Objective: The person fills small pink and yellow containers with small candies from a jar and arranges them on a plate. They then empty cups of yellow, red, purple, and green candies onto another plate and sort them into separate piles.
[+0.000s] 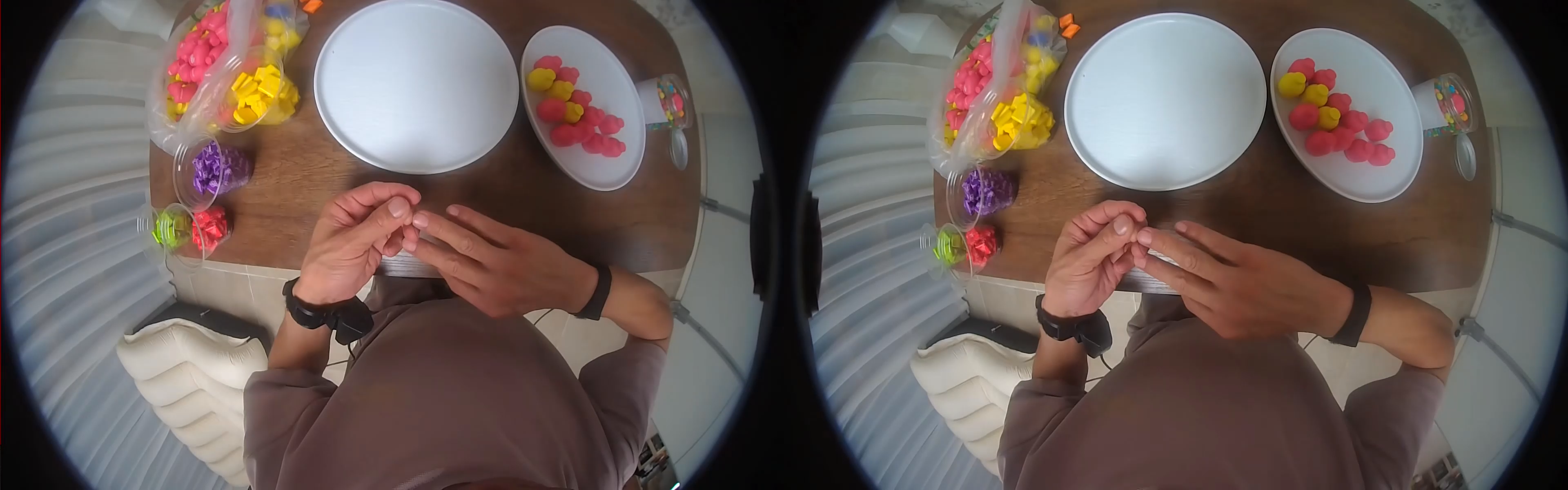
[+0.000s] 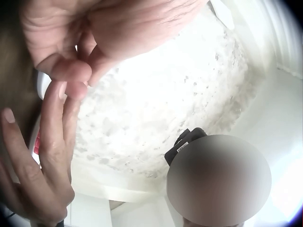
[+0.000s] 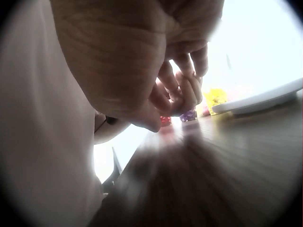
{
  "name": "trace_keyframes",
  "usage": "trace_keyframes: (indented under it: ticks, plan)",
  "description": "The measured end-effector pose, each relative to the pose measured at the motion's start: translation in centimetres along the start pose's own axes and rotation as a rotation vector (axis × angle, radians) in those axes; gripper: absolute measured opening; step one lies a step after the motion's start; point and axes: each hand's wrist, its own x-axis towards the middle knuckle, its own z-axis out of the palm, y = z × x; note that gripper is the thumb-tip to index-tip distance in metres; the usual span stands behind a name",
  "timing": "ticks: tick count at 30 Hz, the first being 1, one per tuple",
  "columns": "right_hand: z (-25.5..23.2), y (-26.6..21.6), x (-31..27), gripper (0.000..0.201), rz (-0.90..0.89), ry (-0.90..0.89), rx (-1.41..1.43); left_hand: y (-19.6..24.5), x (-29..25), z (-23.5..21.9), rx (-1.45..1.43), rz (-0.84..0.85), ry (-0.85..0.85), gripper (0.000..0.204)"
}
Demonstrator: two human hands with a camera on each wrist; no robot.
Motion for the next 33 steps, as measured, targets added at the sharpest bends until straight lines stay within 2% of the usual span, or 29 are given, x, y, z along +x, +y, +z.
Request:
trace_keyframes:
  ticks: [5,8,10,11,13,16,20,22,27,33]
  plan:
    - [0.2,0.6,-0.7,0.035,-0.015,-0.031,-0.065,-0.2,0.4,0.3,-0.036,0.006,-0.033,0.021]
    - [0.2,0.9,-1.2,0.037,-0.023,-0.066,-0.109,-0.3,0.6,0.9,0.042,0.016,0.041,0.022]
    - [-0.2,1.3,-1.3,0.038,-0.033,-0.095,-0.13,0.0,0.7,1.3,0.297,0.052,0.075,0.022]
    - [-0.6,1.5,-1.3,0.037,-0.06,-0.143,-0.175,0.1,0.7,1.4,0.295,0.047,0.072,0.022]
    - [-0.7,1.7,-1.6,0.037,-0.082,-0.197,-0.217,0.2,0.7,1.6,0.609,0.078,0.123,0.021]
    - [-0.1,1.5,-2.1,0.038,-0.104,-0.184,-0.24,0.9,0.5,2.1,0.749,-0.005,0.09,0.018]
    - [0.3,1.5,-2.3,0.036,-0.117,-0.112,-0.218,2.2,0.7,1.7,0.658,-0.108,-0.012,0.016]
    - [0.3,1.5,-2.4,0.035,-0.12,-0.09,-0.189,2.0,0.8,0.9,0.331,-0.172,-0.068,0.015]
    - [0.0,1.8,-2.6,0.023,-0.152,-0.113,-0.246,1.8,0.5,1.7,0.394,-0.116,-0.034,0.017]
    - [0.4,1.6,-2.7,0.03,-0.129,-0.099,-0.184,1.2,0.5,1.9,0.471,-0.045,-0.003,0.017]
